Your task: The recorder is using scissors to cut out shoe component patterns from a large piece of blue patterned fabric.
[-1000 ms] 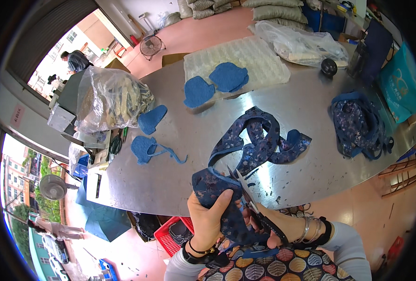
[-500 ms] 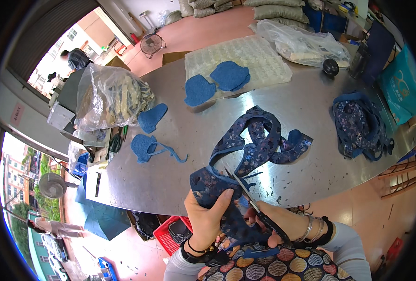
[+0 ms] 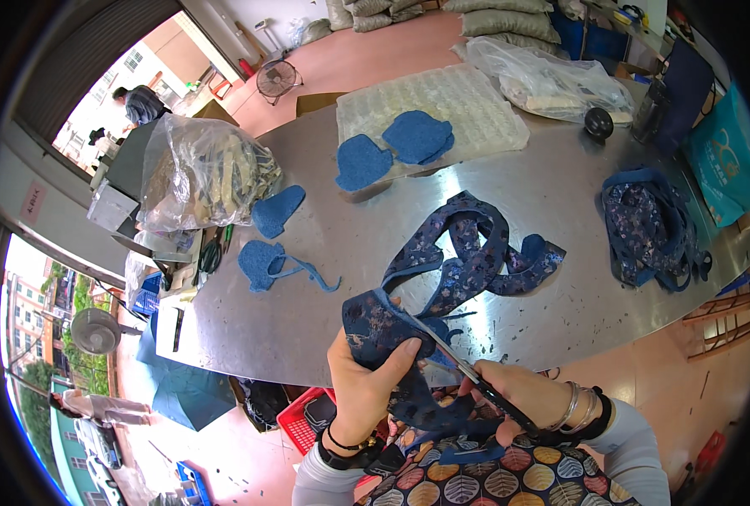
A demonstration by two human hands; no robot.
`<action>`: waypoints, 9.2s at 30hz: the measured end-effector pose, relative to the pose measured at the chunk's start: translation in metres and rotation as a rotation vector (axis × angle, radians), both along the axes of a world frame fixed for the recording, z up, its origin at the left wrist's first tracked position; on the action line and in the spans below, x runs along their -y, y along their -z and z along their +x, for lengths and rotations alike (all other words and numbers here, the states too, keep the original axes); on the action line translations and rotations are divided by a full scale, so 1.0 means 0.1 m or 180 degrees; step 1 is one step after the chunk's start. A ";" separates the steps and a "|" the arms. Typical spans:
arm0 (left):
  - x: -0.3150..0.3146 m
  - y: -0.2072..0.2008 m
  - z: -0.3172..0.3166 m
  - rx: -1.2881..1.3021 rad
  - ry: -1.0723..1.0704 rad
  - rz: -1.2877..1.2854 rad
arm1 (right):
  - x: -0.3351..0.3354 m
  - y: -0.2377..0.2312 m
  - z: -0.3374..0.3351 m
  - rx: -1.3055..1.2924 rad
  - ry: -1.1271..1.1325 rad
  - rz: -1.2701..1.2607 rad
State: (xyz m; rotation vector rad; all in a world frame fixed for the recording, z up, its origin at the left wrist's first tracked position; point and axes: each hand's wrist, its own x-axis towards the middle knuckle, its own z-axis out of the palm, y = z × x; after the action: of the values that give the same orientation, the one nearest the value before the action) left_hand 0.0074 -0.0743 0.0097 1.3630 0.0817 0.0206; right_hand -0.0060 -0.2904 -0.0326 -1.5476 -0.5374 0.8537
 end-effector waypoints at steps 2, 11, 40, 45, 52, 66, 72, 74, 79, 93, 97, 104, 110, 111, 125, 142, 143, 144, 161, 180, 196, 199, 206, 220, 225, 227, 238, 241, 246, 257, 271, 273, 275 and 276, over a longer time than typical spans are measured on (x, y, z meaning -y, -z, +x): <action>-0.03 -0.03 0.02 -0.0057 0.0116 -0.0001 | 0.01 -0.02 0.00 -0.0122 0.0026 -0.0002; -0.09 -0.13 0.07 -0.0227 0.0391 0.0013 | 0.10 -0.08 0.02 -0.0297 -0.0052 -0.0070; -0.02 -0.06 0.06 0.0012 0.0686 0.0028 | 0.08 -0.01 -0.03 -0.0253 0.0073 -0.0043; 0.01 0.01 0.07 0.0100 0.0600 -0.0170 | 0.06 -0.04 -0.05 -0.0410 0.0255 -0.0078; 0.06 -0.02 0.05 0.0065 0.0532 -0.0208 | 0.06 -0.04 -0.07 -0.0542 0.0471 -0.0032; 0.04 0.04 0.11 0.0166 0.0498 -0.0579 | 0.09 0.10 -0.08 -0.0052 0.0123 0.0004; 0.06 0.05 0.10 0.0296 0.0601 -0.0360 | 0.09 0.10 -0.07 -0.0271 -0.0006 -0.0287; 0.06 0.04 0.10 0.0299 0.0637 -0.0404 | 0.08 0.08 -0.07 -0.0386 0.0001 -0.0335; 0.05 0.04 0.10 0.0290 0.0623 -0.0413 | 0.10 0.02 -0.06 -0.0262 0.0136 0.0011; 0.10 0.04 0.11 0.0000 0.0489 -0.1148 | 0.07 0.03 -0.11 -0.0543 0.0569 0.0040; 0.10 0.06 0.13 0.0004 0.0448 -0.1425 | 0.09 0.06 -0.12 -0.0243 0.0396 0.0032; 0.13 0.11 0.09 0.0319 0.0496 -0.0727 | 0.07 0.05 -0.08 -0.0099 0.0214 -0.0037; 0.15 0.07 0.08 0.0449 0.0473 -0.0766 | 0.05 -0.01 -0.07 -0.0055 0.0217 -0.0010; 0.15 0.08 0.08 0.0434 0.0468 -0.0782 | 0.05 -0.01 -0.07 -0.0044 0.0233 -0.0001; 0.13 0.05 0.14 0.0182 0.0634 -0.1265 | 0.08 0.03 -0.10 -0.0304 0.0531 0.0006; 0.21 0.03 0.12 0.0194 0.0390 -0.1193 | 0.04 0.14 -0.10 -0.0247 0.0241 0.0134; 0.22 0.02 0.11 0.0142 0.0362 -0.1261 | 0.04 0.14 -0.10 -0.0360 0.0221 0.0091; 0.22 0.03 0.11 0.0185 0.0295 -0.1270 | 0.04 0.13 -0.10 -0.0469 0.0195 0.0047; 0.25 0.11 0.07 0.0348 0.0274 -0.1236 | 0.05 0.16 -0.16 -0.0911 0.0273 0.0305; 0.21 0.07 0.11 0.0341 0.0525 -0.1290 | 0.08 0.14 -0.15 0.0028 0.0437 -0.0289; 0.06 0.08 0.28 0.0202 0.0866 -0.1550 | 0.12 0.18 -0.18 -0.0043 0.0312 0.0186; 0.09 0.07 0.23 0.0165 0.0818 -0.1579 | 0.08 0.13 -0.14 -0.0923 0.0261 0.0048; 0.14 0.07 0.15 0.0417 0.0527 -0.1199 | 0.06 0.31 -0.18 -0.0686 0.0051 -0.0002; 0.24 0.08 0.06 0.0389 0.0291 -0.0825 | 0.03 0.09 -0.13 -0.0532 0.0207 0.0297; 0.21 0.09 0.08 0.0445 0.0378 -0.0887 | 0.05 0.09 -0.11 -0.0554 0.0221 -0.0021; 0.21 0.09 0.08 0.0422 0.0421 -0.0941 | 0.06 0.04 -0.10 -0.0609 0.0250 -0.0107; 0.18 0.08 0.10 0.0343 0.0596 -0.1073 | 0.11 -0.10 -0.07 -0.0359 0.0374 -0.0017; 0.18 0.09 0.11 0.0285 0.0595 -0.1094 | 0.10 -0.08 -0.07 -0.0410 0.0422 0.0025; 0.14 0.08 0.16 0.0182 0.0804 -0.1826 | 0.11 -0.03 -0.08 -0.0288 0.0424 -0.0021; 0.13 0.13 0.21 0.0346 0.0587 -0.1268 | 0.07 0.12 -0.15 -0.0580 0.0310 -0.0080; 0.19 0.14 0.14 0.0371 0.0482 -0.1152 | 0.03 0.11 -0.12 -0.0399 0.0281 -0.0038; 0.19 0.14 0.14 0.0374 0.0497 -0.1178 | 0.03 0.12 -0.13 -0.0384 0.0310 -0.0030; 0.20 0.13 0.15 0.0366 0.0507 -0.1201 | 0.03 0.13 -0.12 -0.0390 0.0338 -0.0031; 0.20 0.13 0.14 0.0361 0.0509 -0.1212 | 0.03 0.13 -0.13 -0.0405 0.0348 -0.0044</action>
State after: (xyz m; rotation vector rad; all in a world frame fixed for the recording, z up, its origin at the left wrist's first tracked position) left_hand 0.0216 -0.0939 -0.0030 0.9821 -0.1146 -0.0500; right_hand -0.0185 -0.2931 -0.0455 -1.5096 -0.3524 0.8664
